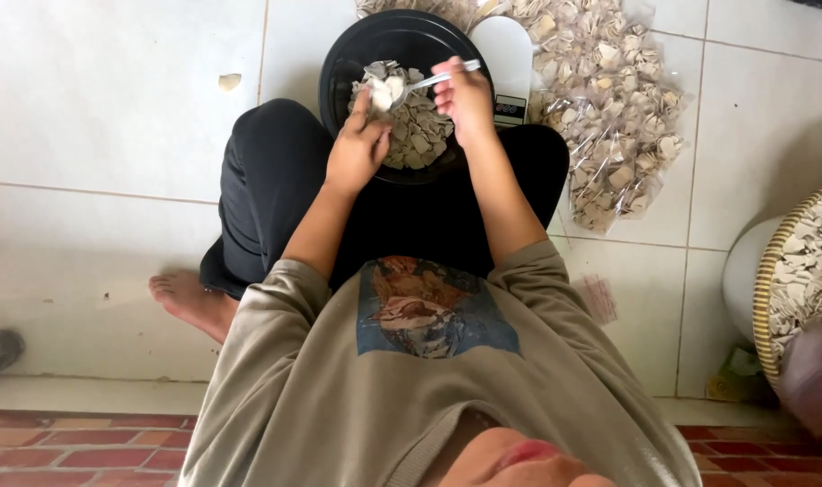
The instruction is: The person is manually packaging small pieces of chips into plastic bags, weighing each bag on a digital scale to ensure consistency.
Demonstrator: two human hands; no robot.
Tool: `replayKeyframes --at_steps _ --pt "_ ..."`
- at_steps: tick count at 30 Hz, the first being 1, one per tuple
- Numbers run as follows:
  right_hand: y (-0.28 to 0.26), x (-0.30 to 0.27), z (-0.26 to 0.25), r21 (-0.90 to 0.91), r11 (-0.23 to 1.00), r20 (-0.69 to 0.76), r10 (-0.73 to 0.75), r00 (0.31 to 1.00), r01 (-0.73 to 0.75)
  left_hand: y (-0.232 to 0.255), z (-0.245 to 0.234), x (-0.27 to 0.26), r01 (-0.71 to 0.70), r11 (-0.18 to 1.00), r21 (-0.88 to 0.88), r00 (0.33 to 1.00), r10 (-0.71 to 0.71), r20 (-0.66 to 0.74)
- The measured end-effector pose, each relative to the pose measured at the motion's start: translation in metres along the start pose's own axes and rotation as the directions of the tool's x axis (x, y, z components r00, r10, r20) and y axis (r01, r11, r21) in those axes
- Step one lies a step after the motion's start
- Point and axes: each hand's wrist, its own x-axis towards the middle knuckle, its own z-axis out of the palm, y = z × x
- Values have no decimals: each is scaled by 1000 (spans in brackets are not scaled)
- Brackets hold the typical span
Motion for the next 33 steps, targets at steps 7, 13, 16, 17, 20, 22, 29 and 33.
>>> replayKeyframes --at_steps 7,13,16,17,20,22,29,33 --pt "-20 -27 32 -552 791 221 -166 961 264 14 -14 5 -67 990 -124 997 64 -31" --pt "-42 -23 18 -312 321 215 -893 396 894 24 -26 8 -124 962 -245 992 113 -58" --pt "-54 -38 13 -232 345 342 -846 408 909 27 -30 9 -113 940 -322 993 99 -61" --pt "-58 -43 13 -351 374 497 -703 509 858 29 -31 9 -115 930 -349 993 97 -70" --pt "-72 -64 20 -571 401 680 -257 686 716 31 -35 11 -143 910 -388 989 121 -81" --pt "-74 -70 20 -665 398 697 25 717 632 34 -35 15 -167 903 -396 986 145 -85" --pt "-45 -62 0 -632 121 749 -162 643 766 32 -31 22 -148 988 -40 960 134 -248" --pt "-10 -32 -20 -660 36 736 -173 655 751 31 -41 20 -167 984 -60 975 156 -156"
